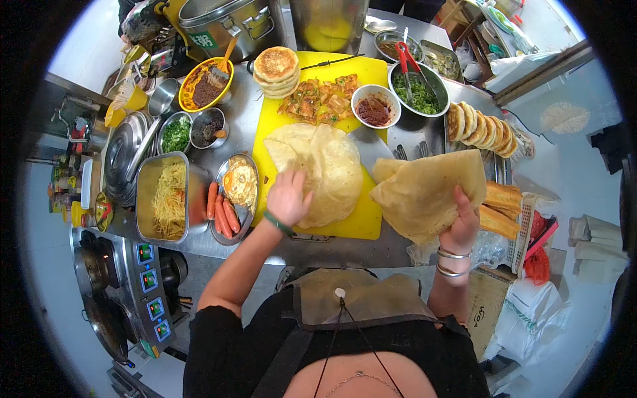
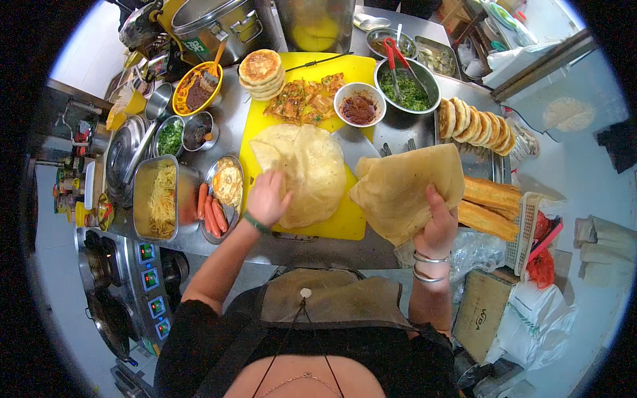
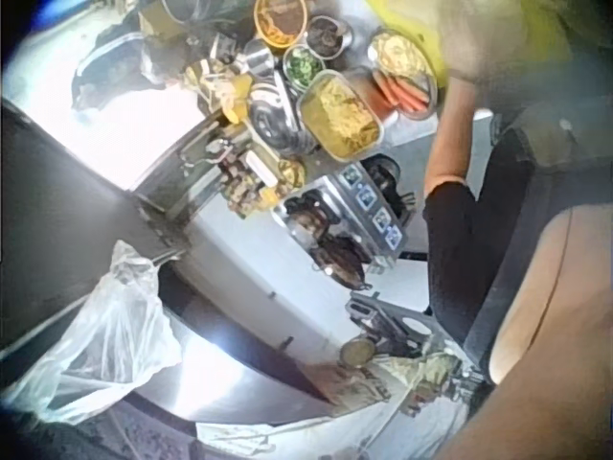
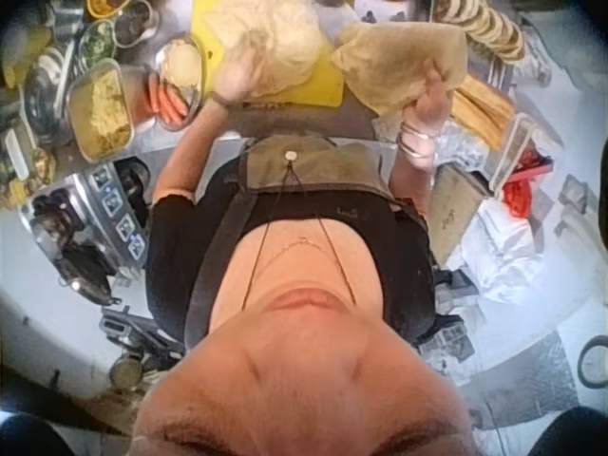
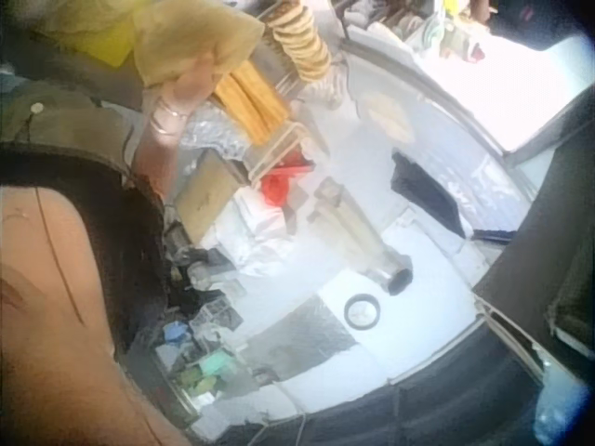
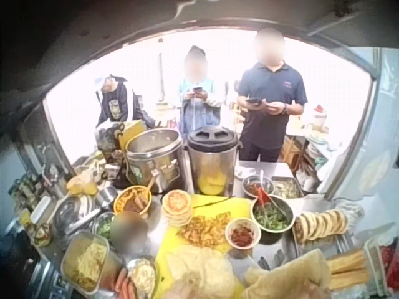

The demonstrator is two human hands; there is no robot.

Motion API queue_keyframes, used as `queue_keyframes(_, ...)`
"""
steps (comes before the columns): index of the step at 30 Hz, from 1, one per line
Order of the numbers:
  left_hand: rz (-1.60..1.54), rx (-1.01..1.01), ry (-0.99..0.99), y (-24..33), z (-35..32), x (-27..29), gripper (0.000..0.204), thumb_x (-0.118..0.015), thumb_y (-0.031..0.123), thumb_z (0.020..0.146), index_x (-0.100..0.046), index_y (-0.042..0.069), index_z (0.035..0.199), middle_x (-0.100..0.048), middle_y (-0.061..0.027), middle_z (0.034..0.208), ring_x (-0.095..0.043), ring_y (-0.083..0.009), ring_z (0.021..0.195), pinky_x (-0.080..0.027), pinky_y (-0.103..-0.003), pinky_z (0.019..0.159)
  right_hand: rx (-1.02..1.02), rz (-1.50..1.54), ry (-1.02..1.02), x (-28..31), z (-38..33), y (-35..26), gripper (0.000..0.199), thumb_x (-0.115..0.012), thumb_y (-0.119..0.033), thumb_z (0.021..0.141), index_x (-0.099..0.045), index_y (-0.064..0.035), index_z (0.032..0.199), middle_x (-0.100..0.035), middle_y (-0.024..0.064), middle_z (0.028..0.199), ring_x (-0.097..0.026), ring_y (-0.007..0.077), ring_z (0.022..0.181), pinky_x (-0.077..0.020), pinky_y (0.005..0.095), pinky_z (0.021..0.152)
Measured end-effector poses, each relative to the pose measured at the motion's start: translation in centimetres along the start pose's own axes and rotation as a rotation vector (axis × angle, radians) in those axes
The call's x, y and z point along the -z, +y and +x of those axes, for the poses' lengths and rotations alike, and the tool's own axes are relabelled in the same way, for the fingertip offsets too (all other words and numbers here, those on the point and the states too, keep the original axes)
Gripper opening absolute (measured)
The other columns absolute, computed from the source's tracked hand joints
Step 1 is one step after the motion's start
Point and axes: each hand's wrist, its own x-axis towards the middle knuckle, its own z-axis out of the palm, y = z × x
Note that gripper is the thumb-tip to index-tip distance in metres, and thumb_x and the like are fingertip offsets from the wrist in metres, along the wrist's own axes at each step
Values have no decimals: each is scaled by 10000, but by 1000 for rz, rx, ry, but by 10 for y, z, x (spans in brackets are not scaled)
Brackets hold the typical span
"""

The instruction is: The person assembles a wrap by spreading sauce on a flatbread, adding shredded vegetables, a fried egg, and a sausage, then folding and rolling it into a cylindrical shape. The finished wrap is placed into a plastic bag for takeaway.

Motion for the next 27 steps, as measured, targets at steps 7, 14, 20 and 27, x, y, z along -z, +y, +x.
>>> queue_keyframes(7, -117, 328, 192, -45, -15, -44, 210, -639, 114, 769, -561, 50, 953, -625, -151, 823, -619, -325, 758, -501, -449, 677, 84, -118, 24, -25, 17, -11, 384, -626, -93, 894, -538, -6, 1258, -614, 68, 1177, -594, 208, 1071, -477, 355, 931)
queue_keyframes(14, -437, 700, 372, -62, -93, -11, 219, -557, -26, 766, -546, 11, 982, -508, -70, 707, -516, -180, 639, -455, -310, 625, 288, -735, -550, -74, 10, 12, 373, -637, -66, 865, -564, -26, 1228, -629, 150, 1160, -624, 275, 1050, -511, 404, 872)
queue_keyframes(20, -665, 656, 455, -52, -87, -5, 290, -555, -57, 779, -539, 7, 1062, -535, -51, 794, -529, -152, 695, -464, -291, 663, 367, -1632, -1313, -106, -16, 176, 551, -707, -121, 737, -532, -91, 1259, -556, 133, 1237, -474, 328, 1231, -406, 459, 983)
queue_keyframes(27, -206, 97, 273, -35, -48, 6, 340, -652, 41, 765, -551, 3, 1087, -566, -191, 1041, -577, -319, 956, -481, -385, 841, 481, -1581, -1166, -43, -15, 182, 582, -782, -196, 678, -539, -84, 1195, -469, 143, 1325, -393, 335, 1301, -366, 483, 1017)
